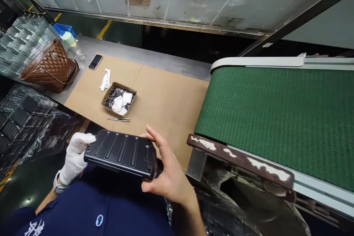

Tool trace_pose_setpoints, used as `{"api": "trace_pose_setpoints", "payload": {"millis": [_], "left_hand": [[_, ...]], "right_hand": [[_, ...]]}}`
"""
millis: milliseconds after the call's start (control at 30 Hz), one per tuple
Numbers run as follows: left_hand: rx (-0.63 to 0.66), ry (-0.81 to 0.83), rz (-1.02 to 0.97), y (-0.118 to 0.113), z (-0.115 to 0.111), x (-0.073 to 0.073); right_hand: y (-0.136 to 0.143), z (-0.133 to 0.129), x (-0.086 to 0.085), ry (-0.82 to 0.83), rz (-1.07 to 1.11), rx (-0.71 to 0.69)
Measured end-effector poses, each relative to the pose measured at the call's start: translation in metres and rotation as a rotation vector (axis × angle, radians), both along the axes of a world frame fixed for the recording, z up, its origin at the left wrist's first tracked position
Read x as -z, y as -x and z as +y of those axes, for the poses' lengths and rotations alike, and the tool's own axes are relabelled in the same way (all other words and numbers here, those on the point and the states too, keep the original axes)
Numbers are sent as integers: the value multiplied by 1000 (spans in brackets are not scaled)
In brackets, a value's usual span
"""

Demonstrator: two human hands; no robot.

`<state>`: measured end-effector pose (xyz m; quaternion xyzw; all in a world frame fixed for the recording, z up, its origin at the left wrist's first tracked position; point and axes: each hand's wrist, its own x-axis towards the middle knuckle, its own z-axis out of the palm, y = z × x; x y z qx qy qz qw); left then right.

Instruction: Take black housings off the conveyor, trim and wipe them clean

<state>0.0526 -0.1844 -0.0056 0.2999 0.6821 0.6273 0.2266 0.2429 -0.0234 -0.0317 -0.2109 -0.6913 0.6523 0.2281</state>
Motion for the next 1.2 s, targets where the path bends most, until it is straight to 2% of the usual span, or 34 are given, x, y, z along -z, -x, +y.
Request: {"api": "trace_pose_setpoints", "payload": {"millis": [367, 633, 833, 1033, 1200], "left_hand": [[74, -62, -168, -1, -8, 4], [50, -43, -104, 0, -11, 9], [79, -82, -64, 0, -9, 10], [126, -193, -243, -1, -4, 11], [156, -198, -248, 1, -3, 12]], "right_hand": [[2, -5, -10, -44, -2, -20], [3, -2, -11, -79, -19, -45], [7, 0, -11, -100, -1, -51], [8, 1, -11, -104, -2, -59], [9, 1, -13, -102, 3, -63]]}}
